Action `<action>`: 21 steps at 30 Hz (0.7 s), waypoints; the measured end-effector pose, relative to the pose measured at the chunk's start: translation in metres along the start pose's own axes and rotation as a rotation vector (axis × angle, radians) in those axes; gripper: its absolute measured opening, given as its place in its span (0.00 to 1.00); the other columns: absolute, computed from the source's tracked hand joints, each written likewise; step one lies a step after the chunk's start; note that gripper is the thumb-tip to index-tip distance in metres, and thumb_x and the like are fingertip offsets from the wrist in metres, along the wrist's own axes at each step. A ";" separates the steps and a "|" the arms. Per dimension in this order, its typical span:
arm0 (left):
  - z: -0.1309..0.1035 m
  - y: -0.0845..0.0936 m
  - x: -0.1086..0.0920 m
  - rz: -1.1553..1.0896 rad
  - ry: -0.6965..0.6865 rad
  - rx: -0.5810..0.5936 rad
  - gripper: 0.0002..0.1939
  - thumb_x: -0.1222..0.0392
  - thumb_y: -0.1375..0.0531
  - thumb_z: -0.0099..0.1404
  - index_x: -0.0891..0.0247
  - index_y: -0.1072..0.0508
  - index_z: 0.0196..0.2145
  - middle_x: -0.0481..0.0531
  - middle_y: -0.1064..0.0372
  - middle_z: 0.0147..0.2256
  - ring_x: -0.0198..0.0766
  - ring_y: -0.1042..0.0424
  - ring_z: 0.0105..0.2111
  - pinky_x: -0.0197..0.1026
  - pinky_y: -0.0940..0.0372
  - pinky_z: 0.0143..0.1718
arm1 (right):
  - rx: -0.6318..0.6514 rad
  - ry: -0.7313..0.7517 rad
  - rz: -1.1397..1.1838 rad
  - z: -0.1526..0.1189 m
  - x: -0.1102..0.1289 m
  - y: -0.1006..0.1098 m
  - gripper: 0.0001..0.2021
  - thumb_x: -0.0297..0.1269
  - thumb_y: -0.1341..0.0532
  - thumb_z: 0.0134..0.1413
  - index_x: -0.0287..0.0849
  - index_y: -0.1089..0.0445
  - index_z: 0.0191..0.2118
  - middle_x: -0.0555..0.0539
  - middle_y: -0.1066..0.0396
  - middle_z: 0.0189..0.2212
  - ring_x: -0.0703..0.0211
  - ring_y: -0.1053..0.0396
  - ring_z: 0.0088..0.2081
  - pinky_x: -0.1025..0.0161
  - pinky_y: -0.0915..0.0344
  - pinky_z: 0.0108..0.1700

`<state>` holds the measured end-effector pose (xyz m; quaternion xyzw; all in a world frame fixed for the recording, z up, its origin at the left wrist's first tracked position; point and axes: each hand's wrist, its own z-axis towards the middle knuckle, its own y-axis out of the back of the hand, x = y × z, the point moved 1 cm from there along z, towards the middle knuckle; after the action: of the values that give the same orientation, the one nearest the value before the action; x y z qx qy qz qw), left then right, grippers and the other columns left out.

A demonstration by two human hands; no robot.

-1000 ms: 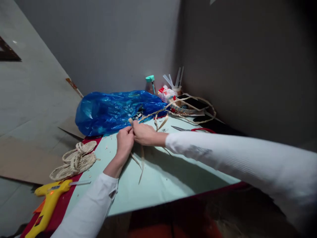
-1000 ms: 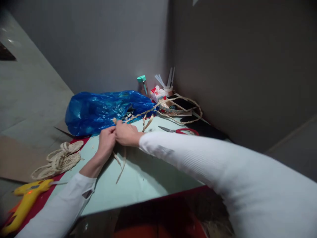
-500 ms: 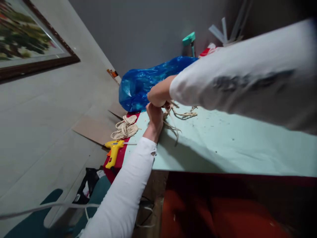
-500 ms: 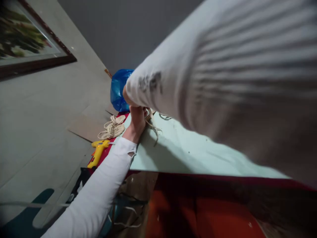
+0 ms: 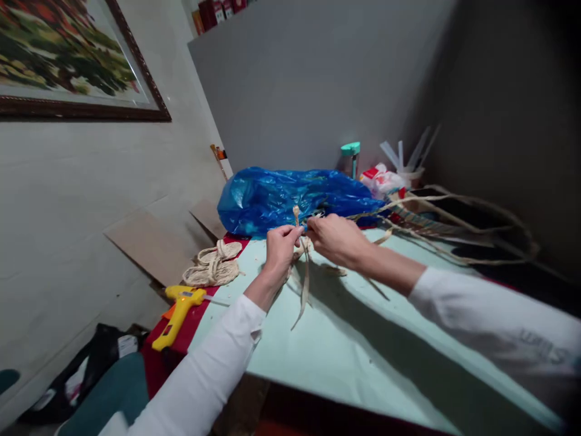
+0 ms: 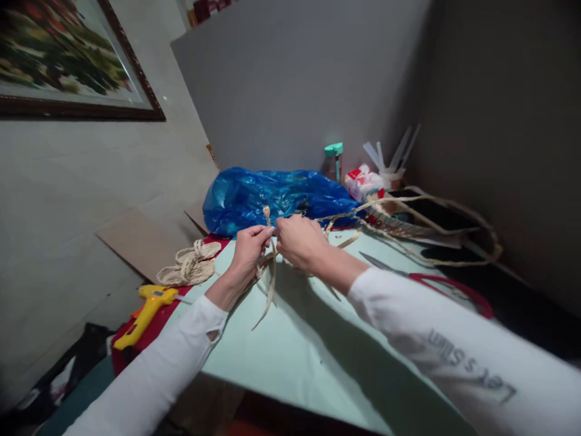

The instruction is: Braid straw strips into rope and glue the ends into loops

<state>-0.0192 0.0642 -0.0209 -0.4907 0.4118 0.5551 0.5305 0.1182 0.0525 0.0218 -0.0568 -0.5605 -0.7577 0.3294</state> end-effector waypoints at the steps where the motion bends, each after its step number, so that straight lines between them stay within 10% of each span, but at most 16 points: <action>1: -0.003 -0.003 -0.002 -0.011 0.004 0.004 0.13 0.58 0.34 0.51 0.66 0.31 0.16 0.43 0.40 0.16 0.27 0.47 0.18 0.33 0.55 0.20 | 0.007 0.008 -0.077 -0.010 0.002 0.000 0.07 0.31 0.44 0.57 0.39 0.29 0.31 0.38 0.27 0.26 0.46 0.27 0.33 0.60 0.43 0.33; 5: -0.015 -0.015 -0.004 -0.071 0.098 0.043 0.09 0.58 0.33 0.48 0.68 0.25 0.21 0.46 0.35 0.18 0.26 0.46 0.18 0.32 0.54 0.19 | 0.083 0.119 -0.258 -0.044 0.004 -0.013 0.13 0.28 0.49 0.59 0.36 0.31 0.47 0.37 0.23 0.32 0.50 0.27 0.29 0.61 0.53 0.27; 10: -0.021 -0.020 -0.004 -0.101 0.228 0.152 0.14 0.53 0.32 0.47 0.69 0.25 0.23 0.48 0.35 0.19 0.24 0.49 0.14 0.32 0.60 0.17 | 0.122 0.223 -0.251 -0.064 -0.012 -0.021 0.11 0.31 0.50 0.63 0.40 0.30 0.40 0.42 0.23 0.36 0.56 0.29 0.28 0.61 0.56 0.27; 15: -0.027 -0.020 -0.012 -0.057 0.171 0.142 0.13 0.53 0.33 0.50 0.67 0.26 0.23 0.44 0.39 0.18 0.27 0.47 0.16 0.33 0.53 0.19 | -0.131 0.132 0.206 -0.061 -0.018 -0.001 0.18 0.42 0.51 0.67 0.42 0.34 0.28 0.48 0.30 0.23 0.61 0.36 0.24 0.63 0.46 0.30; 21: -0.029 -0.023 -0.015 0.041 0.058 0.119 0.10 0.60 0.36 0.54 0.66 0.29 0.19 0.45 0.36 0.20 0.31 0.40 0.22 0.35 0.47 0.26 | -0.388 0.141 0.613 -0.074 0.000 0.028 0.05 0.33 0.44 0.62 0.44 0.31 0.39 0.45 0.28 0.36 0.55 0.30 0.37 0.59 0.34 0.40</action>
<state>0.0060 0.0349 -0.0095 -0.4657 0.4692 0.5260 0.5351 0.1553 -0.0177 0.0175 -0.2310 -0.3393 -0.7181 0.5620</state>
